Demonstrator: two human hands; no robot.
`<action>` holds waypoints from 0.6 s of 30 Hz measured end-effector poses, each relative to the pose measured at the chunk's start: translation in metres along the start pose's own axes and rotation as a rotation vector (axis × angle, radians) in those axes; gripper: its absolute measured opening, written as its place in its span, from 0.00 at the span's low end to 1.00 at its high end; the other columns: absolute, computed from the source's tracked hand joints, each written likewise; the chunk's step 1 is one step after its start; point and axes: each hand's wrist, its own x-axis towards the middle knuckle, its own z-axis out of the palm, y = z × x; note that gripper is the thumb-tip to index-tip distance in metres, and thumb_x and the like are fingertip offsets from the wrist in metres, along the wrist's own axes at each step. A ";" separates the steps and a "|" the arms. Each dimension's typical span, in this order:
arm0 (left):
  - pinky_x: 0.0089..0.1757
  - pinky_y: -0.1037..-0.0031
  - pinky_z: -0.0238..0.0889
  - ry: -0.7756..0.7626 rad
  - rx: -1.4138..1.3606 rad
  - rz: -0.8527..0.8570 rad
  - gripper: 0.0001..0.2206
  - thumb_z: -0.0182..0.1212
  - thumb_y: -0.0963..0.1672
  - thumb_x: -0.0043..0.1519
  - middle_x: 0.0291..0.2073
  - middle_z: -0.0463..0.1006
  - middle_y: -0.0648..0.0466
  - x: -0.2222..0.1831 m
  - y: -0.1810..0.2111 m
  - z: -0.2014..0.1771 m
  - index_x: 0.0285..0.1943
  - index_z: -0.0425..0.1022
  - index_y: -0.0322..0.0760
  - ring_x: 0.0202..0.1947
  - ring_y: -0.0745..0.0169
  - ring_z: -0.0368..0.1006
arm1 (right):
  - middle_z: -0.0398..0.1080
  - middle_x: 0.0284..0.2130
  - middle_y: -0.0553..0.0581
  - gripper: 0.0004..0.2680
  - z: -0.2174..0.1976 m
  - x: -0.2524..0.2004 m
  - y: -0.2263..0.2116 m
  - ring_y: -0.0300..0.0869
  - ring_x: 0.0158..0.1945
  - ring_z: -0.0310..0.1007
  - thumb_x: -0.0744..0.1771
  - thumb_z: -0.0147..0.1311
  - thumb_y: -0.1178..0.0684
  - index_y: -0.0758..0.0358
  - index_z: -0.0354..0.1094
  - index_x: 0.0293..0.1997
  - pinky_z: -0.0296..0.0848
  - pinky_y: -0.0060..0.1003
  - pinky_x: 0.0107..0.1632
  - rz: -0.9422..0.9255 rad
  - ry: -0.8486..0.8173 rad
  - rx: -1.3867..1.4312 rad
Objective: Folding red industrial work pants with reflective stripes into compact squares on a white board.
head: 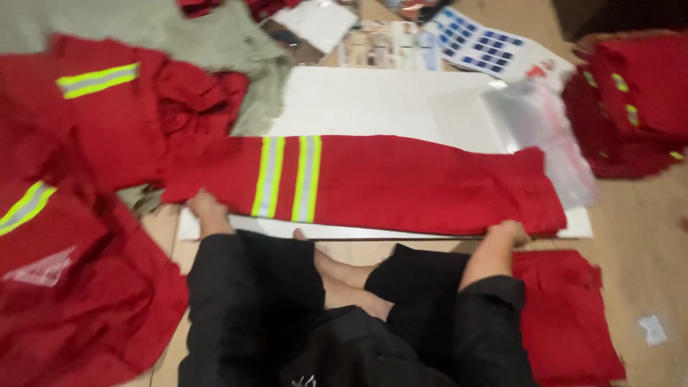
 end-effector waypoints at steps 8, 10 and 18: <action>0.49 0.47 0.61 -0.485 1.980 1.249 0.25 0.62 0.52 0.68 0.33 0.72 0.28 -0.049 -0.046 0.016 0.35 0.75 0.18 0.43 0.25 0.69 | 0.56 0.71 0.56 0.19 -0.027 -0.030 0.018 0.53 0.73 0.54 0.69 0.56 0.53 0.61 0.64 0.71 0.55 0.68 0.66 -0.145 0.061 -0.114; 0.45 0.50 0.63 -0.264 2.072 1.284 0.25 0.58 0.53 0.67 0.30 0.74 0.31 -0.048 -0.032 0.024 0.33 0.76 0.20 0.36 0.27 0.70 | 0.55 0.71 0.58 0.20 -0.026 -0.043 0.035 0.54 0.73 0.53 0.69 0.57 0.53 0.62 0.64 0.71 0.55 0.69 0.65 -0.184 0.110 -0.082; 0.64 0.55 0.60 0.475 1.769 0.566 0.28 0.51 0.55 0.70 0.64 0.63 0.28 -0.094 -0.037 0.059 0.62 0.70 0.23 0.67 0.36 0.64 | 0.53 0.71 0.65 0.22 -0.021 -0.090 0.109 0.59 0.72 0.49 0.69 0.60 0.53 0.65 0.63 0.72 0.53 0.73 0.63 -0.327 0.296 0.066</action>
